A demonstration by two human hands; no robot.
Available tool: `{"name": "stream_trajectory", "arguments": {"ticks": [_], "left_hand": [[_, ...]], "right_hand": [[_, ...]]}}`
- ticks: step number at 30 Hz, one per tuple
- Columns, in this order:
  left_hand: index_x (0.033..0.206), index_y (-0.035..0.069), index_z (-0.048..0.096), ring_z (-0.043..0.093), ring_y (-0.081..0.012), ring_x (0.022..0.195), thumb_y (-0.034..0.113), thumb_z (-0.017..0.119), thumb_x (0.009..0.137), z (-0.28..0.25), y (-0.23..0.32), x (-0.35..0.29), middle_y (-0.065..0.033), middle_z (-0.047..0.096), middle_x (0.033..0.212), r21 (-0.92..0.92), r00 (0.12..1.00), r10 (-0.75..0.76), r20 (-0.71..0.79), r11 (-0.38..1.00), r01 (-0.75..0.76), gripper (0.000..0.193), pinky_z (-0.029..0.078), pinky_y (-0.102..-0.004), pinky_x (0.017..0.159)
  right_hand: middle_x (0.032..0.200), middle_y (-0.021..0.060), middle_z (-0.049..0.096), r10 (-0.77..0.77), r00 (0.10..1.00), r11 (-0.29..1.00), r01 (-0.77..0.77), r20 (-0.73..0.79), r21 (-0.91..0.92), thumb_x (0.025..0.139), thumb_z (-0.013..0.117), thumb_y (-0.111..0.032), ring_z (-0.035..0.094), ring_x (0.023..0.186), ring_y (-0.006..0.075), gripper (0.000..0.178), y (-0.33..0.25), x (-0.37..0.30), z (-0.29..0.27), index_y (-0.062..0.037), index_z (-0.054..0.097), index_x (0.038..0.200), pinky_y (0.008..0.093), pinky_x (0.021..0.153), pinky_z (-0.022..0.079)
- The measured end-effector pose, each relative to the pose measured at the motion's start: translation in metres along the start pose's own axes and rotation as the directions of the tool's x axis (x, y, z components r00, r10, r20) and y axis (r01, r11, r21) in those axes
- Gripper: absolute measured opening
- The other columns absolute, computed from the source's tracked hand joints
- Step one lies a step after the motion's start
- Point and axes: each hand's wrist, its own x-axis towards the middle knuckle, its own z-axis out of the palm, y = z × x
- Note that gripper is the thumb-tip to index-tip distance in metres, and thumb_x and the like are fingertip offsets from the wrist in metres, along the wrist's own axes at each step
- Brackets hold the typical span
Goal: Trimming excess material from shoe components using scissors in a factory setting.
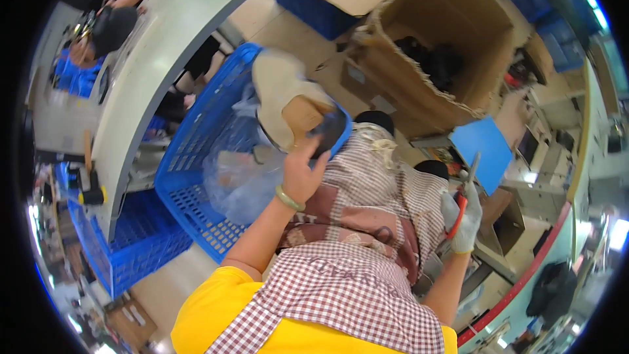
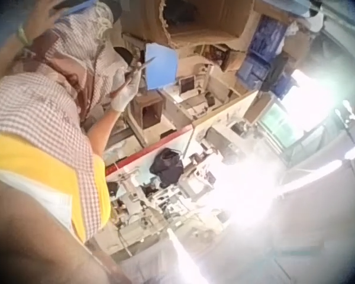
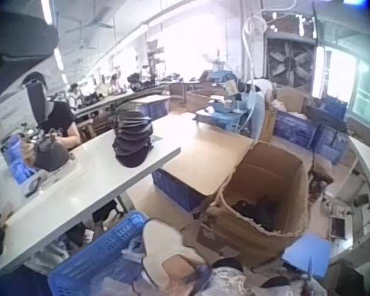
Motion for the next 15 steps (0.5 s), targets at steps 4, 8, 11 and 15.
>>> {"name": "stream_trajectory", "arguments": {"ticks": [4,8,11,15], "left_hand": [[0.102,0.009,0.063,0.060,-0.0210,0.084,0.012,0.057,0.075,0.013,0.042,0.011,-0.0069,0.065,0.093,0.067,0.567,0.570,0.594,0.668,-0.741,0.027,0.044,-0.0342,0.081],[0.093,0.011,0.064,0.059,-0.0156,0.081,0.015,0.054,0.075,0.040,0.036,0.001,-0.0009,0.064,0.081,-0.209,0.101,0.639,0.762,0.391,-0.896,0.022,0.042,-0.0331,0.084],[0.092,0.013,0.064,0.059,-0.0153,0.081,0.015,0.054,0.075,0.042,0.033,-0.008,0.0011,0.064,0.081,-0.292,-0.105,0.493,0.864,0.320,-0.902,0.020,0.040,-0.0335,0.088],[0.096,0.013,0.064,0.059,-0.0191,0.097,0.015,0.057,0.075,0.040,0.044,-0.009,-0.0036,0.065,0.099,-0.268,-0.165,0.286,0.944,0.372,-0.888,0.023,0.035,-0.0369,0.099]], "right_hand": [[0.079,-0.0012,0.052,0.102,0.994,0.984,-0.096,-0.033,0.148,0.086,0.053,-0.006,0.048,0.063,0.0053,0.048,-0.014,0.003,-0.005,0.0004,0.042,0.133,0.0190,0.053,0.039],[0.091,0.0028,0.055,0.082,0.989,0.904,-0.024,-0.119,0.426,0.090,0.049,-0.008,0.052,0.071,0.0092,0.049,0.014,0.014,-0.019,-0.0012,0.036,0.137,0.0213,0.054,0.043],[0.086,-0.0017,0.057,0.144,0.980,0.950,-0.097,-0.140,0.297,0.083,0.061,-0.008,0.050,0.070,0.0067,0.047,0.036,0.030,-0.017,-0.0054,0.048,0.129,0.0216,0.062,0.043],[0.091,-0.0010,0.059,0.178,0.984,0.956,-0.171,-0.010,0.240,0.079,0.065,-0.007,0.052,0.075,0.0067,0.053,0.036,0.024,-0.004,-0.0047,0.049,0.129,0.0219,0.069,0.045]]}}
